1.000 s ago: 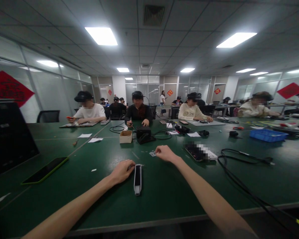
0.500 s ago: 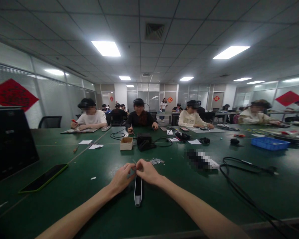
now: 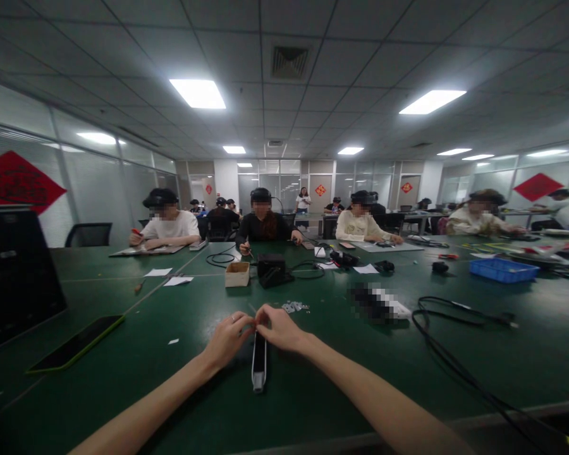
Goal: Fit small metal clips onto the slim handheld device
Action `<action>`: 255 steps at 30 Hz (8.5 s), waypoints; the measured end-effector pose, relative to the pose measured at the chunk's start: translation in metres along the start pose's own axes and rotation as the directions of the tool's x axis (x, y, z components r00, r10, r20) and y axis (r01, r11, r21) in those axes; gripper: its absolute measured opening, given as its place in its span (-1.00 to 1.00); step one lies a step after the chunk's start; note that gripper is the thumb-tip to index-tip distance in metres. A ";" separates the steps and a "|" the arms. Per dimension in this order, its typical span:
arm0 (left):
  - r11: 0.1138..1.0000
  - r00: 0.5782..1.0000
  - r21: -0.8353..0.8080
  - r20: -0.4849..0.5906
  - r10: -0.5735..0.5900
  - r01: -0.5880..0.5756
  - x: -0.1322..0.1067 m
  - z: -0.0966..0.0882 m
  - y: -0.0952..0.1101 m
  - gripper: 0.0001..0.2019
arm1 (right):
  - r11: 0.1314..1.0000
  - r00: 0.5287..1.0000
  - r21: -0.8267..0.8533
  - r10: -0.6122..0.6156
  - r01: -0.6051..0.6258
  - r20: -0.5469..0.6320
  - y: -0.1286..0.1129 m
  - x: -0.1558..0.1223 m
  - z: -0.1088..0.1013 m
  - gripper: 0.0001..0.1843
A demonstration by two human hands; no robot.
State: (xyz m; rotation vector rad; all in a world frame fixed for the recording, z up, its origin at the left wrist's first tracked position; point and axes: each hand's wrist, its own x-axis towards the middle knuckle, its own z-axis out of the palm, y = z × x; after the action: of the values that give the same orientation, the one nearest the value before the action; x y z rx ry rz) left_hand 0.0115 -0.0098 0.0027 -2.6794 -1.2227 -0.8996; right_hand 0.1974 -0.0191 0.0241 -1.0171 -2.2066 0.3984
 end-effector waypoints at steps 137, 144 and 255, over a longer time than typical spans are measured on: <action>0.976 0.944 -0.138 0.308 -0.122 0.171 -0.001 -0.003 -0.020 -0.82 | 0.740 0.925 -0.605 0.380 -0.292 0.018 0.146 -0.018 -0.073 -0.81; 0.977 0.945 -0.132 0.306 -0.118 0.165 -0.001 -0.007 -0.017 -0.80 | 0.756 0.939 -0.597 0.343 -0.266 0.016 0.145 -0.010 -0.062 -0.76; 0.998 0.953 -0.063 0.302 0.022 -0.003 0.006 0.004 -0.004 -0.71 | 0.854 0.989 0.501 0.100 -0.142 0.109 0.038 -0.015 -0.009 -0.75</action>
State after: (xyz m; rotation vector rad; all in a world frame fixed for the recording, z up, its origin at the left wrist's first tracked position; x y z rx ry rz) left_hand 0.0138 -0.0024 0.0021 -2.9549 -1.2443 -0.5449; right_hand 0.2320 -0.0056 0.0045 -0.8531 -1.9438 1.0352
